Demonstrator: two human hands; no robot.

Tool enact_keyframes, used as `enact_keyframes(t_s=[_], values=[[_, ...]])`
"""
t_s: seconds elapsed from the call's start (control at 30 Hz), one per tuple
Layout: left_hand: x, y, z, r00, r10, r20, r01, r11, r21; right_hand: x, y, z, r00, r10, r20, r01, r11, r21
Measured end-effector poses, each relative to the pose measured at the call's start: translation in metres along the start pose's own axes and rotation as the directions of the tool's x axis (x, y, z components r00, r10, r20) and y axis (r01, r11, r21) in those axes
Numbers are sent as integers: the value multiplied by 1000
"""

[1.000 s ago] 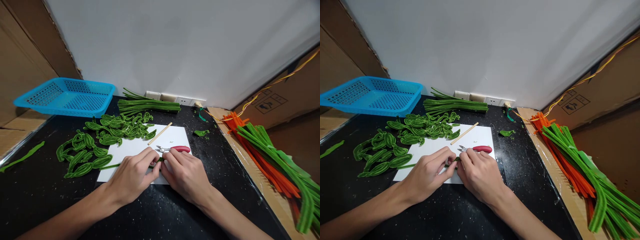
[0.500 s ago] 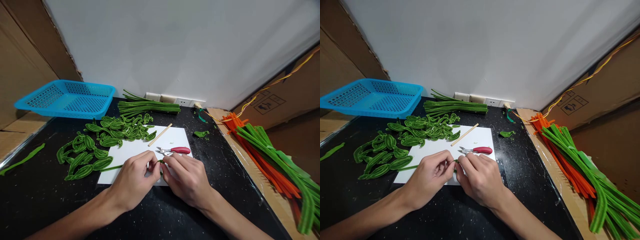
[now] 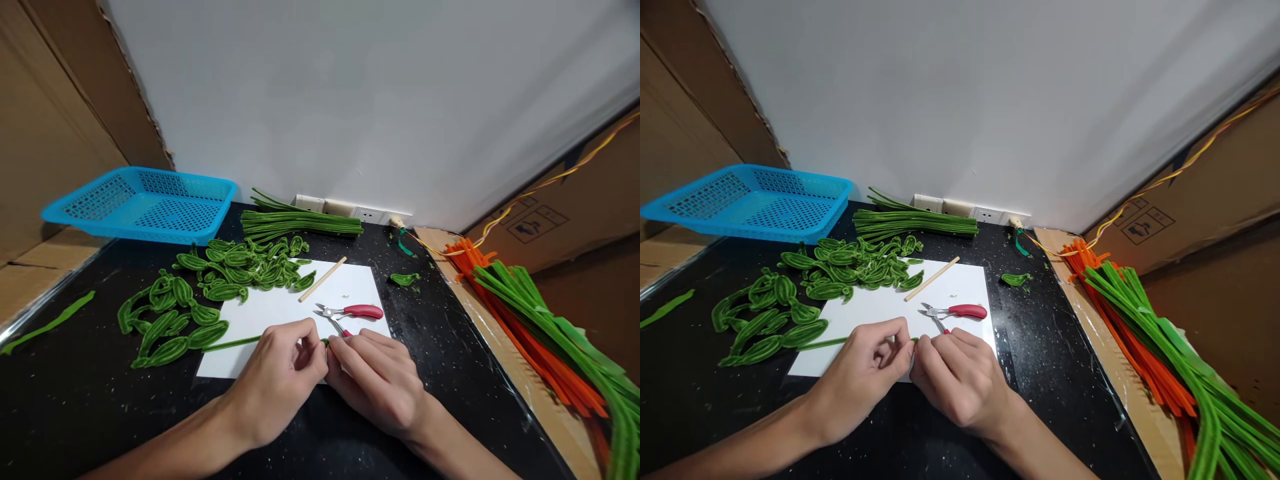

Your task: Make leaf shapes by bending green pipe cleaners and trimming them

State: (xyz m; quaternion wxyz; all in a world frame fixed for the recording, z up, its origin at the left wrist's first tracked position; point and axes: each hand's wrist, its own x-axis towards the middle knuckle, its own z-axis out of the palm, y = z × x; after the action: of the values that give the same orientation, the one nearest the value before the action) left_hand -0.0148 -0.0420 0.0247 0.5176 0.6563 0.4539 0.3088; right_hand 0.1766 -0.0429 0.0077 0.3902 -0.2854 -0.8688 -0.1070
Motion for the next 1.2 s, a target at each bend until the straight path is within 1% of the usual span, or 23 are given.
enact_keyframes(t_s=[0.1, 0.2, 0.27, 0.4, 0.5, 0.63, 0.7, 0.8, 0.87, 0.9, 0.97, 1.0, 1.07, 1.1, 1.17, 1.2], values=[[1, 0, -2, 997, 62, -40, -58, 992, 111, 2, -2, 0, 997, 76, -2, -76, 997, 16], [0, 2, -4, 992, 118, -46, -107, 974, 199, 4, -3, -2, 996, 89, 3, -89, 996, 28], [-1, 3, -4, 990, 136, -25, -128, 970, 208, 6, -3, -3, 997, 83, -1, -83, 996, 15], [-3, 2, -4, 993, 117, 20, -118, 986, 119, 9, -3, -6, 995, 96, 4, -96, 995, 10], [-2, 0, -2, 994, 109, 31, -109, 994, 15, 11, -4, -7, 991, 131, 26, -132, 989, 62], [-2, -2, 0, 998, 36, 46, -31, 993, -113, 12, -3, -8, 988, 151, 21, -153, 982, 113], [-1, -1, 1, 999, -2, 45, 8, 990, -138, 12, -2, -7, 990, 140, 9, -141, 985, 96], [1, 2, 3, 998, -49, 34, 53, 990, -131, 12, -3, -4, 994, 107, -2, -106, 992, 62], [2, 4, 4, 997, -67, 34, 70, 991, -115, 11, -4, 1, 995, 87, -50, -85, 995, 42], [3, 5, 4, 997, -62, 38, 66, 992, -109, 9, -4, 3, 995, 59, -78, -56, 998, 31], [4, 5, 4, 999, -30, 45, 34, 995, -99, 2, -3, 9, 983, 13, -186, -17, 1000, -23], [4, 5, 5, 999, -9, 48, 14, 996, -92, -2, -2, 12, 976, 11, -217, -25, 998, -60], [5, 2, 6, 999, 17, 50, -14, 998, -66, -10, 1, 17, 973, 39, -225, -59, 995, -81], [5, 0, 6, 999, 22, 42, -20, 999, -47, -12, 3, 18, 985, 7, -175, -21, 997, -77], [7, -4, 8, 999, 38, 10, -38, 999, 11, -14, 7, 20, 991, -24, -133, 13, 996, -85], [8, -6, 8, 999, 50, -1, -50, 998, 41, -13, 9, 20, 989, -17, -146, 3, 995, -100]])
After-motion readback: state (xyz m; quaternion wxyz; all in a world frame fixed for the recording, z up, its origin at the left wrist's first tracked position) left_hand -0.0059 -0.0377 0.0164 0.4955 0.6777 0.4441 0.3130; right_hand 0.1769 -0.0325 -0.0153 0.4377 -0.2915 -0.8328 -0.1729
